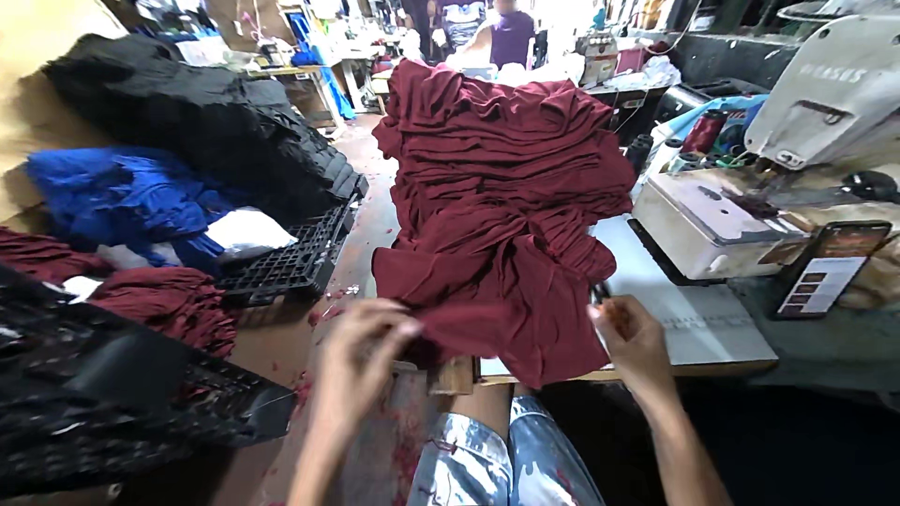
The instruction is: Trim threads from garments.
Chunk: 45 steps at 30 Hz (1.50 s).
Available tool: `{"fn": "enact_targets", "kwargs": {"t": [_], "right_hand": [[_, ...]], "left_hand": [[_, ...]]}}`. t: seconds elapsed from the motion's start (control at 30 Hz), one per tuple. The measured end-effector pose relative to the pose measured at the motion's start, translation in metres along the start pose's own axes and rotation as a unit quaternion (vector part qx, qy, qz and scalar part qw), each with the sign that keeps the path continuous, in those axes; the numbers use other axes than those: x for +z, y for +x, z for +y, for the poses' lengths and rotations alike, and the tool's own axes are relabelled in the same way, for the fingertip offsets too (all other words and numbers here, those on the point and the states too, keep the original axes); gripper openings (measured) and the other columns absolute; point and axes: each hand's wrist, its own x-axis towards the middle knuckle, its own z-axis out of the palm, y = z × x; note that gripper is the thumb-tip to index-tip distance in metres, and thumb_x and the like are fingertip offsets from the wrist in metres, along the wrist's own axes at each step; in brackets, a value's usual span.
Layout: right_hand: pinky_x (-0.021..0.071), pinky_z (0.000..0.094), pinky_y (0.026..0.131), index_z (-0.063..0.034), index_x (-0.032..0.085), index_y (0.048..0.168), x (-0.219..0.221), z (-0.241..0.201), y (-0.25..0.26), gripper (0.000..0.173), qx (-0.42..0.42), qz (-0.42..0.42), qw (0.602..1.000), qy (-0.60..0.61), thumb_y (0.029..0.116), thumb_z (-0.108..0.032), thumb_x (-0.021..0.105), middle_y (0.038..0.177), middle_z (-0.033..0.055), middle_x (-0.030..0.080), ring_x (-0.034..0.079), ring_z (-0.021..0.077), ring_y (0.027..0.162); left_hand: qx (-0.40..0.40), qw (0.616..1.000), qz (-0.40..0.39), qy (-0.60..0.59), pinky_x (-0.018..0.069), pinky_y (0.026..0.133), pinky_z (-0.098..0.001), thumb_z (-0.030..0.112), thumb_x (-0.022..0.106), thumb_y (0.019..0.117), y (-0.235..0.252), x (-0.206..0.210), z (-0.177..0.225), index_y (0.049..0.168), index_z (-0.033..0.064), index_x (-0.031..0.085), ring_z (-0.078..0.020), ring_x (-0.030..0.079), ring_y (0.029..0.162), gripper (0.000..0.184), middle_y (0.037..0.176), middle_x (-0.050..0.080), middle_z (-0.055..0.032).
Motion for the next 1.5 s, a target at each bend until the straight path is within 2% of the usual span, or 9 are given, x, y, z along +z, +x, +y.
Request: {"fn": "enact_targets", "kwargs": {"t": [0.07, 0.17, 0.3, 0.43, 0.7, 0.87, 1.13, 1.27, 1.5], "right_hand": [[0.0502, 0.0413, 0.062, 0.0073, 0.063, 0.103, -0.01, 0.017, 0.006, 0.024, 0.008, 0.051, 0.997, -0.06, 0.0982, -0.016, 0.068, 0.076, 0.0123, 0.06, 0.056, 0.0188, 0.064], [0.0447, 0.0396, 0.055, 0.0032, 0.066, 0.094, -0.006, 0.025, 0.006, 0.03, 0.025, 0.063, 0.993, -0.1, 0.0973, -0.026, 0.07, 0.066, 0.0062, 0.054, 0.049, 0.0157, 0.057], [0.0476, 0.0454, 0.059, 0.0027, 0.068, 0.091, 0.011, 0.012, 0.0, 0.02, 0.056, 0.019, 0.992, -0.108, 0.0946, -0.017, 0.073, 0.067, 0.0093, 0.057, 0.054, 0.0208, 0.06], [0.0457, 0.0255, 0.054, 0.0026, 0.067, 0.092, 0.023, -0.026, -0.019, 0.018, -0.091, 0.125, 0.985, -0.08, 0.0922, -0.016, 0.066, 0.068, 0.0021, 0.057, 0.051, 0.0056, 0.057], [0.0563, 0.02, 0.076, 0.0013, 0.074, 0.1, 0.058, -0.071, -0.067, 0.015, -0.182, -0.268, 0.938, 0.122, 0.0895, -0.004, 0.065, 0.091, 0.008, 0.074, 0.069, 0.0055, 0.082], [0.0436, 0.0087, 0.055, -0.0022, 0.07, 0.087, 0.063, -0.062, -0.064, 0.011, -0.082, -0.119, 0.974, 0.175, 0.0918, -0.012, 0.068, 0.07, -0.0064, 0.062, 0.052, -0.0086, 0.06], [0.0541, 0.0152, 0.067, 0.0043, 0.066, 0.111, 0.084, -0.054, -0.063, 0.038, -0.057, -0.111, 0.965, 0.229, 0.0854, -0.021, 0.079, 0.083, -0.0013, 0.068, 0.063, -0.0005, 0.072], [0.0489, 0.0101, 0.058, -0.0025, 0.069, 0.087, 0.08, -0.062, -0.06, 0.003, -0.058, -0.05, 0.976, 0.203, 0.0857, -0.002, 0.067, 0.071, -0.0057, 0.065, 0.059, -0.0063, 0.062], [0.0423, 0.0084, 0.053, -0.0115, 0.061, 0.076, 0.068, -0.085, -0.057, 0.02, -0.105, -0.087, 0.967, 0.217, 0.0889, -0.018, 0.075, 0.065, -0.011, 0.055, 0.05, -0.0085, 0.058]], "left_hand": [[-0.1, 0.974, 0.165, 0.117, 0.0547, 0.08, -0.0384, 0.024, 0.06, 0.1008, -0.004, -0.039, -0.009, 0.11, -0.0045, 0.069, -0.0255, 0.063, 0.098, 0.031, 0.118, 0.06, -0.0236], [-0.126, 0.956, 0.227, 0.138, 0.0503, 0.074, -0.0288, 0.024, 0.058, 0.101, -0.008, -0.04, 0.002, 0.121, -0.0039, 0.066, -0.0186, 0.059, 0.093, 0.035, 0.119, 0.058, -0.0216], [-0.03, 0.991, 0.011, -0.131, 0.0603, 0.075, -0.0252, 0.021, 0.062, 0.0991, -0.021, 0.017, 0.045, 0.105, 0.0057, 0.072, -0.0066, 0.068, 0.087, 0.02, 0.104, 0.071, -0.001], [-0.059, 0.936, -0.175, -0.3, 0.0597, 0.093, -0.0317, 0.016, 0.051, 0.1056, -0.018, 0.053, 0.065, 0.122, -0.0001, 0.07, -0.0145, 0.069, 0.108, 0.03, 0.12, 0.071, -0.0078], [-0.351, 0.838, -0.026, -0.416, 0.0573, 0.068, -0.0221, 0.009, 0.029, 0.108, -0.008, 0.063, 0.062, 0.1, 0.0074, 0.067, -0.0027, 0.066, 0.072, 0.04, 0.08, 0.07, 0.0043], [-0.249, 0.862, -0.058, -0.438, 0.0578, 0.09, -0.0295, 0.022, 0.031, 0.1105, -0.022, 0.064, 0.044, 0.117, 0.0037, 0.068, -0.0107, 0.069, 0.1, 0.041, 0.109, 0.072, -0.0032], [-0.105, 0.947, -0.002, -0.303, 0.0607, 0.081, -0.0211, 0.01, 0.069, 0.091, -0.048, 0.081, 0.052, 0.106, -0.0064, 0.07, -0.0036, 0.069, 0.093, 0.023, 0.106, 0.071, -0.0051], [-0.079, 0.95, 0.012, -0.301, 0.0631, 0.08, -0.0252, 0.011, 0.07, 0.0919, -0.046, 0.08, 0.056, 0.108, -0.0057, 0.072, -0.0104, 0.072, 0.093, 0.024, 0.107, 0.071, -0.0087], [-0.014, 0.963, 0.02, -0.269, 0.0597, 0.085, -0.0212, 0.021, 0.072, 0.0927, -0.043, 0.077, 0.071, 0.101, 0.0032, 0.076, -0.0035, 0.068, 0.099, 0.02, 0.107, 0.073, -0.0026]]}}
